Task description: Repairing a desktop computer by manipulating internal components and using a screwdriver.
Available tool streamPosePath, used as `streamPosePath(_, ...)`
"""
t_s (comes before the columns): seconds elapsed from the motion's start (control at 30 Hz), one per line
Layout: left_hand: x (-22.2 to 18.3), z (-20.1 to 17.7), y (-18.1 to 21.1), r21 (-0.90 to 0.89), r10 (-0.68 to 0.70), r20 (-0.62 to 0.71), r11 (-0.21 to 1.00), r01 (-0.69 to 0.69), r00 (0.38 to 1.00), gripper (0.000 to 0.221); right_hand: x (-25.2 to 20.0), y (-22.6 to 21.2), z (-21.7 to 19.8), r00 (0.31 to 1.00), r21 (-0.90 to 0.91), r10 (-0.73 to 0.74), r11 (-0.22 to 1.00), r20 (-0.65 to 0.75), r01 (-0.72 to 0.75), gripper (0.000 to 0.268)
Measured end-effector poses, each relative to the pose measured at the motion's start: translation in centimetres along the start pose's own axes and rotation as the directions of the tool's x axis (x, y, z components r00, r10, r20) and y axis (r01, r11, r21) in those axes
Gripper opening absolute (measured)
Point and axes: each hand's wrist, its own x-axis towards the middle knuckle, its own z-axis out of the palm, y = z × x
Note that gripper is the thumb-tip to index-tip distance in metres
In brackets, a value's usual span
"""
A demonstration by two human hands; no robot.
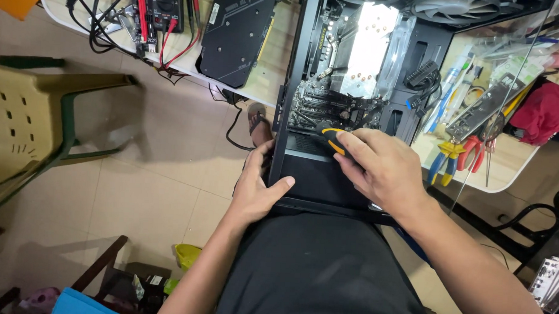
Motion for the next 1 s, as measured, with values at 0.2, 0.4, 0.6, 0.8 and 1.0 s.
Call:
streamPosePath(0.2,0.2,0.4,-0.7,-0.007,0.019,-0.01,1.0,-0.019,1.0,0.095,-0.4,0.5,1.1,1.0,-0.035,0.014,0.999,-0.023,-0.015,0.035)
streamPosePath(0.4,0.2,0.6,-0.6,-0.067,0.041,-0.007,0.997,-0.041,0.999,0.095,-0.1,0.6,1.6,1.0,-0.035,-0.003,0.999,-0.024,0.002,0.035)
streamPosePath(0.6,0.3,0.6,-1.1,-0.075,0.054,-0.012,0.996,-0.055,0.998,0.095,0.6,0.4,1.7,0.999,0.009,-0.032,0.999,0.034,0.032,0.039)
streamPosePath(0.8,0.3,0.5,-1.3,-0.09,0.035,-0.02,0.995,-0.036,0.999,0.096,1.3,0.5,1.9,0.996,-0.009,-0.053,0.999,0.075,0.053,0.04)
streamPosePath(1.0,0.2,0.3,-1.1,-0.058,0.025,-0.026,0.998,-0.026,0.999,0.097,1.6,0.6,2.2,0.994,-0.054,-0.09,0.994,0.065,0.094,0.038)
